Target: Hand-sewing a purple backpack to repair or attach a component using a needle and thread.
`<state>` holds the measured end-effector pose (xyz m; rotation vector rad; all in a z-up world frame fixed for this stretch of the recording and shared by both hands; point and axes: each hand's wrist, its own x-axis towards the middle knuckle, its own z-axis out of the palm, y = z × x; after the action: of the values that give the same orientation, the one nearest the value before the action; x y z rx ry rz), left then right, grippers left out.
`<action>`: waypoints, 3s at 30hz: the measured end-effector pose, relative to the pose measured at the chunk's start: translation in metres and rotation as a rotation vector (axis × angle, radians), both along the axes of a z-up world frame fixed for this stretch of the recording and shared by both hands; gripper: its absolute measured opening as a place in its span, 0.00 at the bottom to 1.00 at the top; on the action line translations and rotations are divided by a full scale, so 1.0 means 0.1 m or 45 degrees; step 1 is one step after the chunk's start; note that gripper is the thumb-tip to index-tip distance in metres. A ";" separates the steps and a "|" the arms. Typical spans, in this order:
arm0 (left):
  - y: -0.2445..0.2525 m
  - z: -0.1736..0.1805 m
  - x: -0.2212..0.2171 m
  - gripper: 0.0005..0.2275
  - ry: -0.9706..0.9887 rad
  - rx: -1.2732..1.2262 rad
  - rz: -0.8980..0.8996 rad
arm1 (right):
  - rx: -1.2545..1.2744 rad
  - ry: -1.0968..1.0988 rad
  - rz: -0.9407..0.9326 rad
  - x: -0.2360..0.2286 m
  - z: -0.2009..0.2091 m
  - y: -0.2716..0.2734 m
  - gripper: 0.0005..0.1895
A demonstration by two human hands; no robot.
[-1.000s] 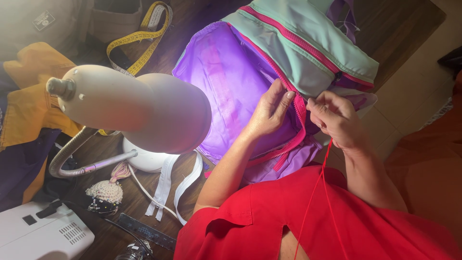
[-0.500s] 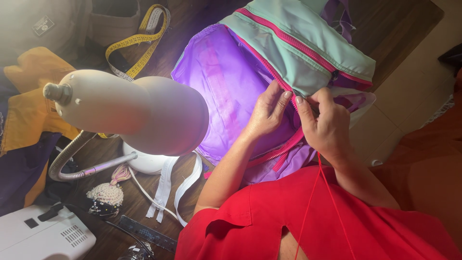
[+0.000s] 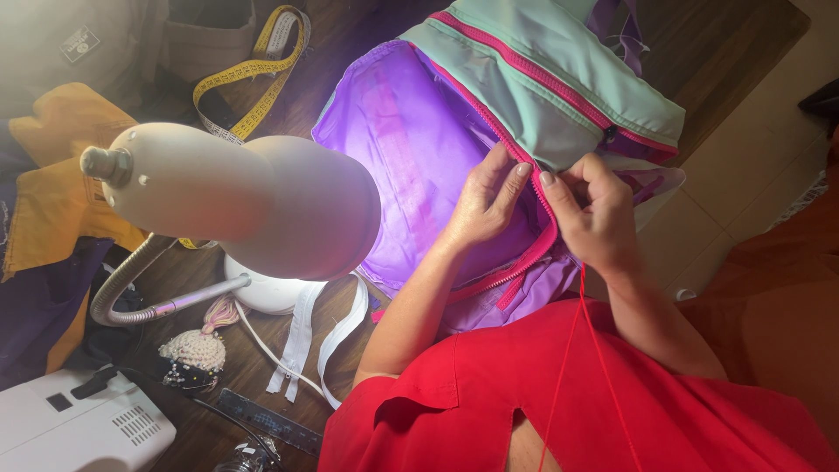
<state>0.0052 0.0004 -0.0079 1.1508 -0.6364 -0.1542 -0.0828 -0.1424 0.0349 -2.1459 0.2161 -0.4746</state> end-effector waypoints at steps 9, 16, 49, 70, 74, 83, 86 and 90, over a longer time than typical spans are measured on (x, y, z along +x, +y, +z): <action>0.06 -0.06 0.03 0.15 -0.055 0.080 -0.057 | -0.355 -0.383 0.178 0.14 0.48 -0.09 0.09; 0.05 -0.34 0.02 0.14 -0.135 0.151 0.096 | -0.521 -0.445 0.142 0.20 0.41 0.07 0.09; 0.13 -0.17 0.06 0.11 -0.081 0.114 -0.103 | 0.348 0.335 0.333 -0.10 0.82 0.05 0.25; 0.18 0.20 0.09 0.12 -0.079 0.005 -0.173 | 0.266 0.473 0.266 -0.06 0.36 -0.07 0.25; 0.17 0.24 0.09 0.13 -0.078 -0.005 -0.186 | 0.013 0.407 0.159 -0.06 0.31 0.02 0.20; 0.19 0.13 0.10 0.12 -0.021 -0.044 -0.241 | 0.763 0.389 0.185 -0.08 0.38 -0.03 0.18; 0.23 0.24 0.10 0.12 -0.040 -0.018 -0.247 | 0.303 0.088 0.150 -0.05 0.40 -0.07 0.08; 0.28 0.43 0.07 0.11 -0.080 0.072 -0.262 | -0.467 -0.389 0.113 0.12 0.47 -0.06 0.18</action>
<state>0.0126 0.0288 0.0352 1.1468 -0.8102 -0.3141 -0.0703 -0.1481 0.0824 -2.3850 -0.1492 -0.8326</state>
